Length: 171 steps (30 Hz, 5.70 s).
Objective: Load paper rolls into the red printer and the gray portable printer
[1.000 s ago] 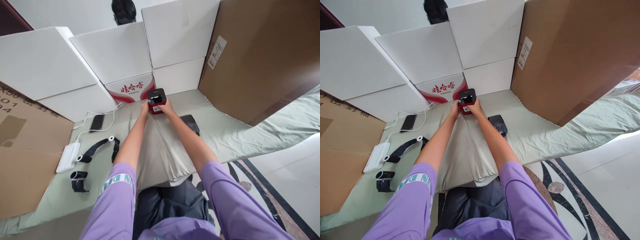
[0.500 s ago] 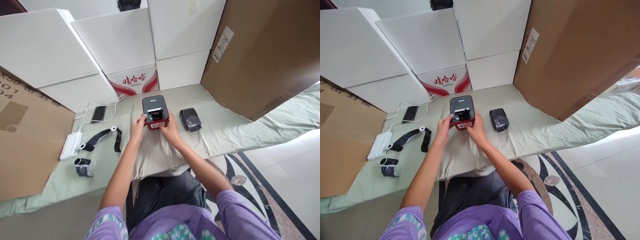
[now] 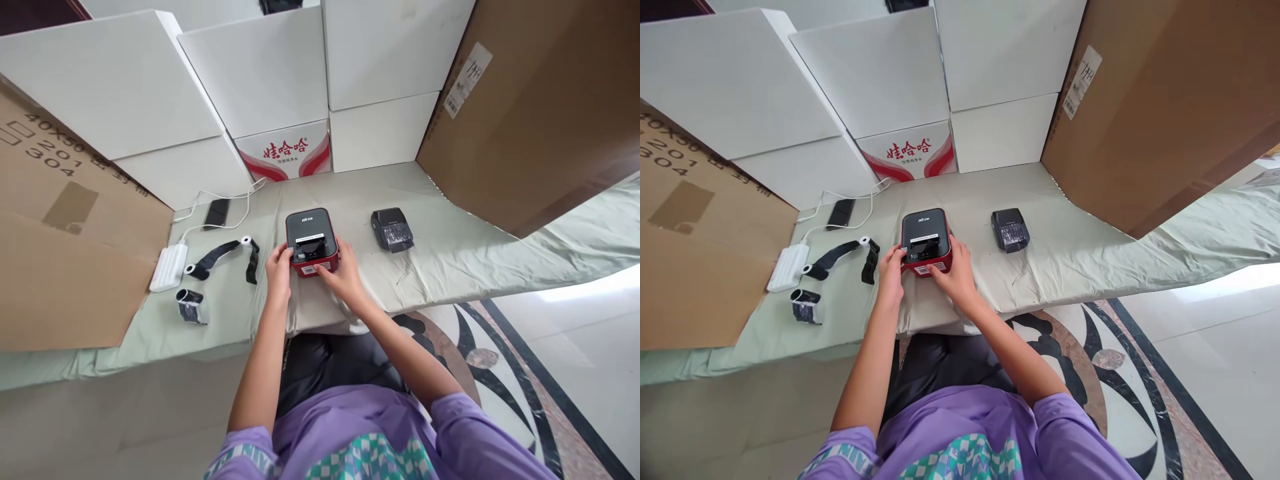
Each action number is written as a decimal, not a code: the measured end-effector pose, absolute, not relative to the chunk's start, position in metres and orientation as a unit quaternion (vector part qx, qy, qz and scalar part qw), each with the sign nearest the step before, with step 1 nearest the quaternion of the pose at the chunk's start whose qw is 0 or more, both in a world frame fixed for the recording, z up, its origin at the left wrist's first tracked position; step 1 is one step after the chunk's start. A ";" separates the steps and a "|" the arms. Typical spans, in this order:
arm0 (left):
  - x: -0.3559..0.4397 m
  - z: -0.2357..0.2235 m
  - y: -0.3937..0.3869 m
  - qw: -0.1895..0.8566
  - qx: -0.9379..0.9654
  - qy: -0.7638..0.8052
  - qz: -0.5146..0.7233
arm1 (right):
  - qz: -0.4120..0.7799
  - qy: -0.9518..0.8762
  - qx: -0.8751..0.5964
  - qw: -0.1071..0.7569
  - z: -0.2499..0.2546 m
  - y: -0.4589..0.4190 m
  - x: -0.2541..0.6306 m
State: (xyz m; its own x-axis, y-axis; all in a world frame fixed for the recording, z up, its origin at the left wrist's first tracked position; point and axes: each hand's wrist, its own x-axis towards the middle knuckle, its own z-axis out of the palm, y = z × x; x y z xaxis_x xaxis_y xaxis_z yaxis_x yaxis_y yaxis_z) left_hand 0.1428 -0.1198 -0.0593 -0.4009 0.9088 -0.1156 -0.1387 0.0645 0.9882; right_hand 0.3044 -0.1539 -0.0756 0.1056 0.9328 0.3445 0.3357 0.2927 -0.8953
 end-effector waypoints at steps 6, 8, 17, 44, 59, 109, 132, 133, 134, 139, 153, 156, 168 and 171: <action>0.144 -0.057 -0.111 0.472 0.289 0.596 0.582 | 0.430 -0.473 -0.511 0.575 -0.080 -0.107 0.319; 0.143 -0.057 -0.108 0.471 0.287 0.600 0.580 | 0.471 -0.430 -0.507 0.580 -0.082 -0.078 0.321; 0.136 -0.060 -0.109 0.450 0.326 0.608 0.567 | 0.517 -0.243 -0.434 0.697 -0.103 -0.011 0.310; 0.051 0.056 -0.123 0.267 0.700 0.531 0.395 | 0.488 -0.329 -0.445 0.675 -0.117 -0.005 0.315; -0.044 -0.035 -0.136 0.076 0.628 0.761 0.143 | 0.460 -0.349 -0.456 0.677 -0.117 -0.005 0.312; 0.135 0.049 -0.063 0.011 0.792 0.547 0.273 | 0.483 -0.330 -0.457 0.670 -0.115 -0.005 0.310; 0.130 0.003 -0.114 0.093 0.814 0.511 0.261 | 0.497 -0.439 -0.395 0.636 -0.093 -0.030 0.316; 0.131 0.001 -0.115 0.082 0.811 0.516 0.263 | 0.494 -0.451 -0.391 0.632 -0.093 -0.031 0.316; 0.132 -0.001 -0.117 0.070 0.810 0.520 0.264 | 0.491 -0.463 -0.387 0.629 -0.094 -0.033 0.317; 0.134 -0.008 -0.120 0.039 0.811 0.518 0.269 | 0.479 -0.479 -0.397 0.619 -0.095 -0.035 0.316; 0.117 -0.050 -0.132 0.224 0.693 0.526 0.439 | 0.456 -0.515 -0.420 0.592 -0.085 -0.076 0.322; 0.114 -0.072 -0.133 0.309 0.621 0.552 0.462 | 0.453 -0.528 -0.420 0.583 -0.081 -0.079 0.321; 0.132 -0.091 -0.129 0.432 0.543 0.486 0.531 | 0.350 -0.686 -0.435 0.466 -0.075 -0.102 0.338; 0.135 -0.095 -0.124 0.459 0.519 0.473 0.544 | 0.295 -0.727 -0.441 0.437 -0.071 -0.120 0.340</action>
State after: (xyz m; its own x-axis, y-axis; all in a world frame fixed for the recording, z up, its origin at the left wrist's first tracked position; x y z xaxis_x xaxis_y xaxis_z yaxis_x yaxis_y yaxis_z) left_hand 0.1348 -0.1242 -0.0945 -0.0398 0.9907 0.1302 -0.0082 -0.1307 0.9914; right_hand 0.3401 -0.1197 -0.0710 -0.2307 0.8979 0.3750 0.3832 0.4381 -0.8131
